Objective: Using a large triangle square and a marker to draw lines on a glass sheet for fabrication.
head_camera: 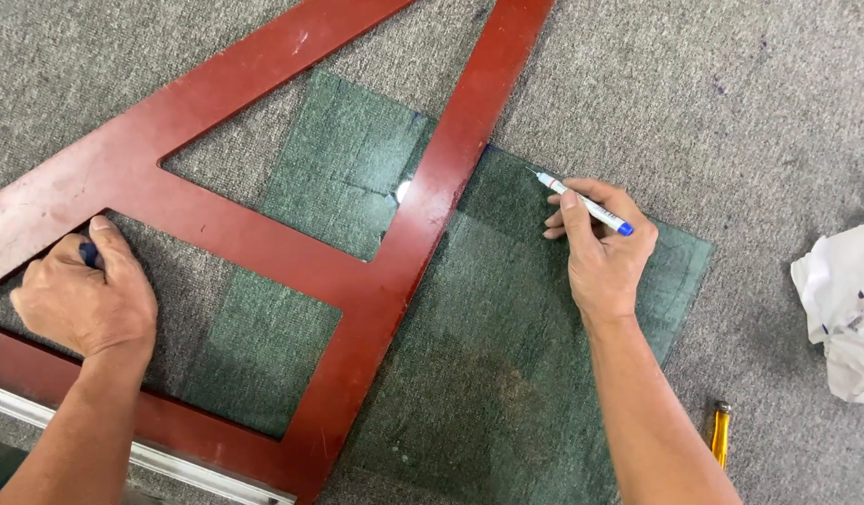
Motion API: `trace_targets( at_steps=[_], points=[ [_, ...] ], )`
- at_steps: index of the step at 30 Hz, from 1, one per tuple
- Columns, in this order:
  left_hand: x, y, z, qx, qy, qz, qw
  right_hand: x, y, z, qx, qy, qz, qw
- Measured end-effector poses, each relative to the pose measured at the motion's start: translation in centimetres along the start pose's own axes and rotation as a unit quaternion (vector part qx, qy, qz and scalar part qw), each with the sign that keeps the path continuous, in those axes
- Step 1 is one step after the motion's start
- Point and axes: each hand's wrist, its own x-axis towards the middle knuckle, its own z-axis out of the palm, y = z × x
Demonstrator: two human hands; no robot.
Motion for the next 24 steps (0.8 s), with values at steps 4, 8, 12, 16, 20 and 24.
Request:
trace_targets(
  at_steps=[4, 8, 12, 16, 20, 24],
  points=[
    [0.2, 0.1, -0.3, -0.003, -0.003, 0.004, 1.0, -0.1, -0.2, -0.2, -0.007, -0.003, 0.009, 1.0],
    [0.2, -0.1, 0.1, 0.0, 0.008, 0.002, 1.0, -0.3, -0.6, -0.5, -0.004, -0.023, 0.019, 1.0],
    [0.4, -0.1, 0.2, 0.001, 0.013, -0.003, 1.0, -0.6, -0.3, -0.9, -0.003, -0.048, 0.013, 0.999],
    [0.7, 0.2, -0.4, -0.003, 0.009, -0.009, 1.0, -1.0, -0.5, -1.1, 0.002, -0.055, 0.034, 0.998],
    [0.8, 0.0, -0.3, 0.005, 0.024, 0.005, 1.0, -1.2, -0.5, -1.6, 0.003, -0.082, 0.03, 0.996],
    [1.0, 0.0, -0.4, 0.01, 0.031, 0.002, 0.999, -1.7, -0.4, -2.1, 0.012, -0.112, 0.025, 0.993]
  ],
)
